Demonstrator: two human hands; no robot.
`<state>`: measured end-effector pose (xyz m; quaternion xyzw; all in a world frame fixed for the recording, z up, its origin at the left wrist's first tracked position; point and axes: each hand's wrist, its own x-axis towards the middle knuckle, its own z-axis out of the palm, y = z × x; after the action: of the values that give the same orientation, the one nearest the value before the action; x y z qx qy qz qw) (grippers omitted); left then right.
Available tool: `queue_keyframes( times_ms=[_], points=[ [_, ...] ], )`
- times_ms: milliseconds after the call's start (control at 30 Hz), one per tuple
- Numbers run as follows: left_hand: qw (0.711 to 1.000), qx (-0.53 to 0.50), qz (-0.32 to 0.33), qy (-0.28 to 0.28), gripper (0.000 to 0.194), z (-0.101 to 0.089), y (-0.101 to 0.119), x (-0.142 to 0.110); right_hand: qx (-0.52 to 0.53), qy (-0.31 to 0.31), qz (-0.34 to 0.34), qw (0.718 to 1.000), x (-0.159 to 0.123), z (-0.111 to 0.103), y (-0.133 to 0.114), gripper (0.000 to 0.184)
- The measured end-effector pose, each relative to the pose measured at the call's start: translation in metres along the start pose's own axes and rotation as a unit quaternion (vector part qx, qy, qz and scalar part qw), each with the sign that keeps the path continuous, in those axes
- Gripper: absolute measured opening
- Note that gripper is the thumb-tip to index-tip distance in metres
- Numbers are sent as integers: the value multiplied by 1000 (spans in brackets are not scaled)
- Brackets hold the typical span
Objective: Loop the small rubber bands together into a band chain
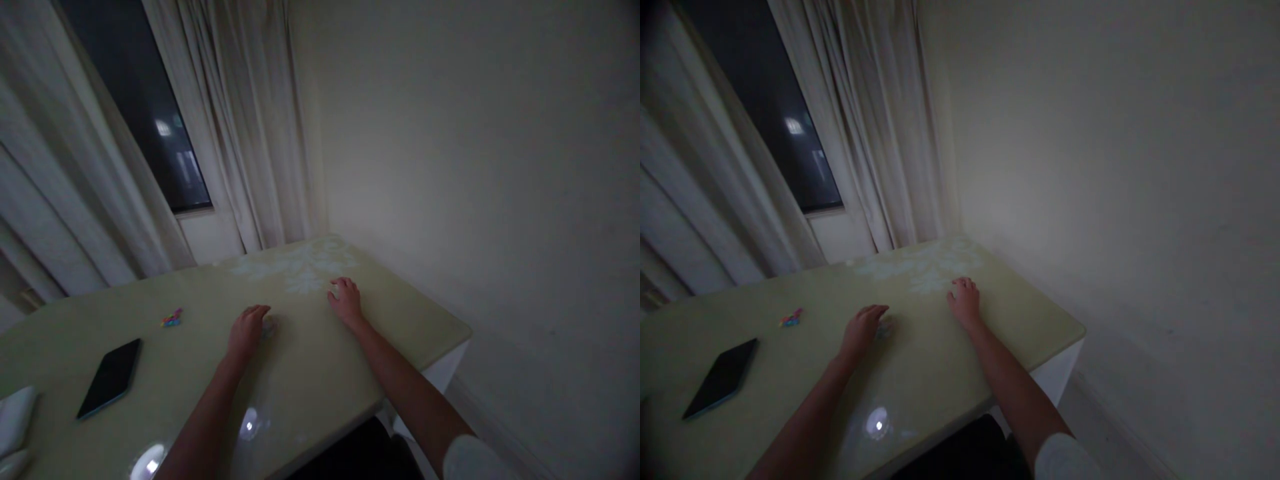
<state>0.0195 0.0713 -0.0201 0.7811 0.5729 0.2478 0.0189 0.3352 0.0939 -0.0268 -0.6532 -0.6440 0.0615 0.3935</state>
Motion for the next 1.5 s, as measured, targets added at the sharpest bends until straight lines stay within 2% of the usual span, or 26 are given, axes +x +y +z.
queue_keyframes(
  times_ms=[100,233,300,400,600,700,833,1000,1100,1233,1333,1500],
  points=[
    [999,-41,-3,34,31,6,-6,-6,-47,-20,19,998,-4,2,5,47],
    [995,-94,0,39,46,11,-13,-15,-89,-55,8,994,-7,4,5,38],
    [992,-122,5,26,52,12,-14,-19,-106,-59,10,993,-6,3,5,34],
    [985,-174,20,-4,52,13,-10,-20,-126,-52,26,990,-4,-1,4,36],
    [954,-284,64,-73,63,17,15,-24,-128,-68,17,989,-2,-6,3,29],
    [941,-317,76,-95,69,19,23,-28,-121,-74,8,990,-3,-7,1,32],
    [930,-343,73,-110,69,20,25,-28,-95,-92,-21,991,-5,-9,2,35],
    [928,-354,61,-96,72,22,25,-29,-49,-104,-56,992,-9,-9,-1,35],
    [930,-353,55,-80,81,21,27,-30,6,-126,-104,987,-17,-7,-14,40],
    [933,-347,62,-69,90,19,30,-32,78,-179,-200,960,-35,1,-40,44],
    [938,-332,79,-65,84,18,33,-32,101,-195,-244,945,-46,7,-50,48],
    [952,-280,110,-57,57,17,38,-33,109,-191,-271,937,-49,8,-48,49]
  ],
)
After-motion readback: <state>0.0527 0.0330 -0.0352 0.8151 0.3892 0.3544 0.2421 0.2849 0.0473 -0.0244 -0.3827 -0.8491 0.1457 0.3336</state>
